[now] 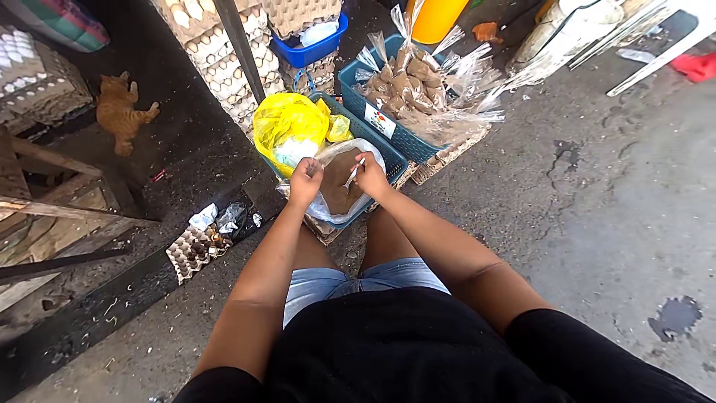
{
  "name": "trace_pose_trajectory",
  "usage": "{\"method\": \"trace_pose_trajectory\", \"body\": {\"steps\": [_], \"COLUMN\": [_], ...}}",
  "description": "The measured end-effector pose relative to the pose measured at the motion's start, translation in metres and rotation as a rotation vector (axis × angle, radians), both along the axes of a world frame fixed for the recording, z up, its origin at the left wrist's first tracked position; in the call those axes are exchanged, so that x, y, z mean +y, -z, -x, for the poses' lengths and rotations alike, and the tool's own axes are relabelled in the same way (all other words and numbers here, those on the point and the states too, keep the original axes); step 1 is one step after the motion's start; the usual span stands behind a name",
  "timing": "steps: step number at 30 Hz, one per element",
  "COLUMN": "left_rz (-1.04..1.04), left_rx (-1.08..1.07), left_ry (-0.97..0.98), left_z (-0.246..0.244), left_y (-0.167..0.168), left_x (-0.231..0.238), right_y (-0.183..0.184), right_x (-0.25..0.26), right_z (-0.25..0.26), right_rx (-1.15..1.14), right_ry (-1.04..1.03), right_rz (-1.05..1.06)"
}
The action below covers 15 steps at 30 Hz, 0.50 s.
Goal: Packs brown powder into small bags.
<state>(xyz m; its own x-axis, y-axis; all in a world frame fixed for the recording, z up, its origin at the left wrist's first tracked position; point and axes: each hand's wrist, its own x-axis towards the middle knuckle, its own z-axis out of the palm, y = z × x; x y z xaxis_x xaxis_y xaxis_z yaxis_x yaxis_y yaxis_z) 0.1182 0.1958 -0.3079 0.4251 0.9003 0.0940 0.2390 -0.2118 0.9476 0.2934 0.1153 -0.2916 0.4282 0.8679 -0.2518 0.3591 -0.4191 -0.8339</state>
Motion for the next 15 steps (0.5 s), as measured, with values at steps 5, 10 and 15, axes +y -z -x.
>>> {"method": "trace_pose_trajectory", "body": {"steps": [5, 10, 15], "left_rz": [-0.059, -0.064, -0.073], "left_rx": [0.110, 0.180, 0.269], "left_ry": [0.016, 0.042, 0.051], "left_z": [-0.001, -0.001, -0.004], "left_y": [0.000, -0.005, -0.006], "left_x": [-0.001, -0.003, -0.002], "right_y": [0.001, -0.014, -0.052], "right_x": [-0.002, -0.005, -0.012], "right_z": [0.009, -0.008, -0.033], "right_rx": [0.087, 0.247, 0.408], "right_ry": [-0.031, 0.155, 0.324], "right_rz": [0.094, -0.011, -0.201]}}
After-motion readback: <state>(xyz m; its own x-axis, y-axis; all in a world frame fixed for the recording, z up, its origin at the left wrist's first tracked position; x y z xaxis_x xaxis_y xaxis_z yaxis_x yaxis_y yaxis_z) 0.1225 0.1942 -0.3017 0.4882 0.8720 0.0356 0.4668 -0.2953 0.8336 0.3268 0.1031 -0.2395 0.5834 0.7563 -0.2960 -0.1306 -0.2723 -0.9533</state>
